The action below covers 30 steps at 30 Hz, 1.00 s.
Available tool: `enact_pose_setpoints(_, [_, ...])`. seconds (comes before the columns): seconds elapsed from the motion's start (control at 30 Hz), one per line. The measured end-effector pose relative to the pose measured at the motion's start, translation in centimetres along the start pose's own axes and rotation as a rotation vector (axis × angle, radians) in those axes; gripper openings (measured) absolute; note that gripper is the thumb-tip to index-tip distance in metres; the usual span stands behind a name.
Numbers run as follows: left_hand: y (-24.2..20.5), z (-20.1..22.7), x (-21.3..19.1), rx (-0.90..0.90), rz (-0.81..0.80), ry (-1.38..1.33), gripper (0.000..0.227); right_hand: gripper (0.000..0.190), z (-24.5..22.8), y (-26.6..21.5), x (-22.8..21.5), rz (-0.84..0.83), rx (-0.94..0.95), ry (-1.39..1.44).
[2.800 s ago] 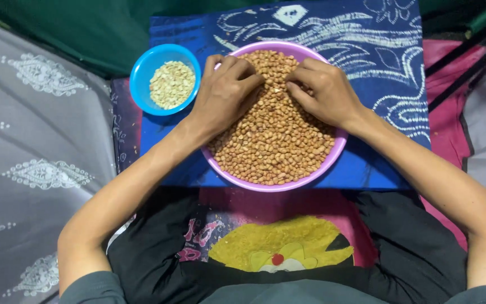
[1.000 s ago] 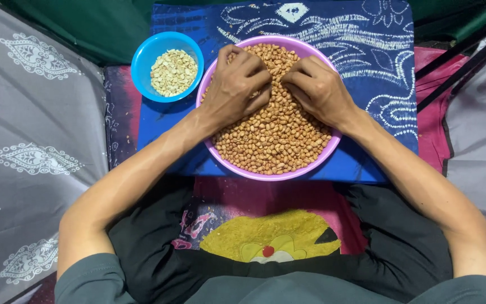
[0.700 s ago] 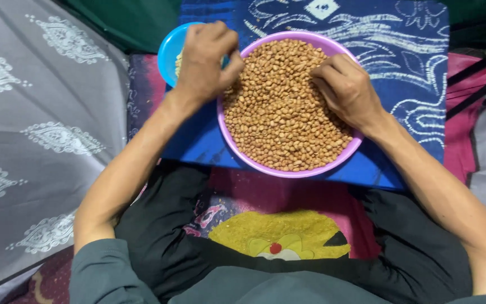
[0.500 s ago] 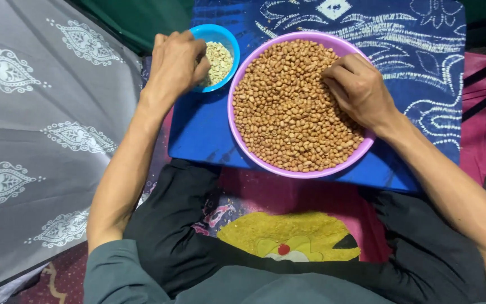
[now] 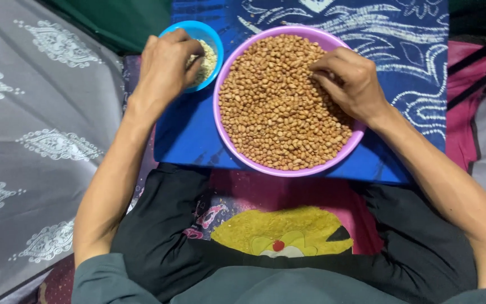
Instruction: Manually sorting peanuts by picking out husks and damaged nuts from a large pink bowl and placing them into a smaller blue bowl.
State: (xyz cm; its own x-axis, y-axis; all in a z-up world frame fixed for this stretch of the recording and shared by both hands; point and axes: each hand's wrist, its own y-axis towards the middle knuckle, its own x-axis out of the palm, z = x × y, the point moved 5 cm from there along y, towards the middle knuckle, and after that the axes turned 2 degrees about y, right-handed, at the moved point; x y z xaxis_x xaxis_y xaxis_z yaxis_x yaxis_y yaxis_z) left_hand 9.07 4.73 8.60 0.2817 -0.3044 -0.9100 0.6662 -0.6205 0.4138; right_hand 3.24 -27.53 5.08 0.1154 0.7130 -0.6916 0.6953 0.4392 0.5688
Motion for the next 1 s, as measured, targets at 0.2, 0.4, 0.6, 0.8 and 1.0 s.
enact_pose_setpoints(0.2, [1.2, 8.3, 1.3, 0.054, 0.107, -0.432, 0.016, 0.013, 1.5, -0.5, 1.3, -0.018, -0.085, -0.018])
enact_pose_setpoints(0.4, [0.0, 10.6, 3.0, 0.049, 0.197, -0.438, 0.023, 0.011, 0.8, -0.2, 1.5, -0.051, -0.120, -0.018])
enact_pose_setpoints(0.6, [0.0, 10.4, 3.1, 0.027, 0.184, -0.468, 0.023, 0.011, 0.5, -0.3, 1.4, -0.097, -0.085, -0.048])
enact_pose_setpoints(0.8, [-0.2, 10.2, 3.2, 0.025, 0.174, -0.486, 0.025, 0.014, 1.6, -0.5, 1.5, -0.096, -0.010, 0.002])
enact_pose_setpoints(1.0, [-0.2, 10.0, 3.4, 0.035, 0.169, -0.492, 0.025, 0.014, 1.7, -0.5, 1.1, -0.064, 0.016, 0.014])
